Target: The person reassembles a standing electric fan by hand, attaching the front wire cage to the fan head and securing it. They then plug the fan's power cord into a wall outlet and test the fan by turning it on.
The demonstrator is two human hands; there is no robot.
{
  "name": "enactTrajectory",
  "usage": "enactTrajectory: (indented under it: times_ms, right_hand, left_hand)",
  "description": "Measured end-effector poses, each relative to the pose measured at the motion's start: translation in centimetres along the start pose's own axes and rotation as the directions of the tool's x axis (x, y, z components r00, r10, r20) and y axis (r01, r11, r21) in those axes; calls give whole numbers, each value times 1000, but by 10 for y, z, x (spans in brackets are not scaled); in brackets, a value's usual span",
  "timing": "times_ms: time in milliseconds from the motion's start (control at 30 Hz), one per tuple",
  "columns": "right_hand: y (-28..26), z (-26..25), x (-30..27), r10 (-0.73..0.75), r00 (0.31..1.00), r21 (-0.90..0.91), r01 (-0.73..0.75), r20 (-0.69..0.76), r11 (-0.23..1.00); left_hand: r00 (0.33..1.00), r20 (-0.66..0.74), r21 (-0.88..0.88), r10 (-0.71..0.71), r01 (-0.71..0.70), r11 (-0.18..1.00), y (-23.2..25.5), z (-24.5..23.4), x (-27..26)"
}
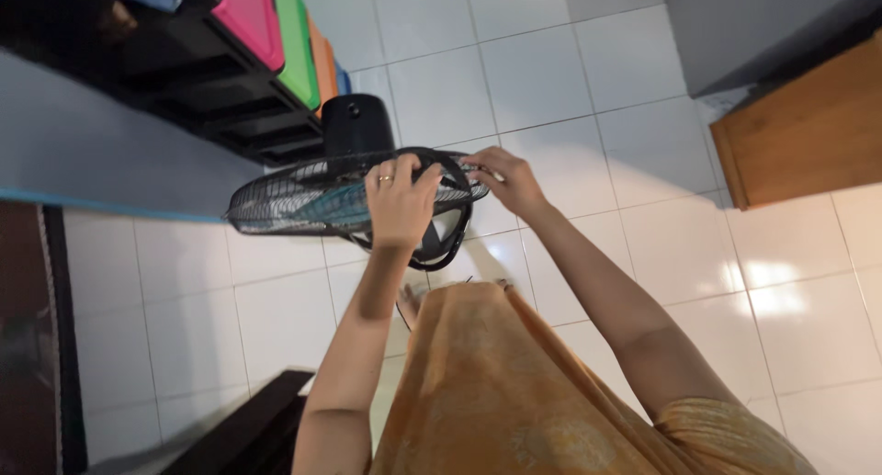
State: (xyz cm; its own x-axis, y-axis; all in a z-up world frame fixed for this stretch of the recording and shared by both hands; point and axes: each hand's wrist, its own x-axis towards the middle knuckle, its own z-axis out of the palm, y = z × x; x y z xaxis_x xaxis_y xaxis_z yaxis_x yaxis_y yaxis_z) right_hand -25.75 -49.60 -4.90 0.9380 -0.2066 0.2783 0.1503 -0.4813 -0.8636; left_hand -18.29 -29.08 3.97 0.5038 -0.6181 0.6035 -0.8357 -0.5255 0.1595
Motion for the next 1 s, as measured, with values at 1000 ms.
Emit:
enactTrajectory:
  times_ms: [1000]
  right_hand:
    - [156,49,-84,341,936,379,-284,-90,881]
  left_hand:
    - [992,-110,331,-68,101,938,30,73,-65]
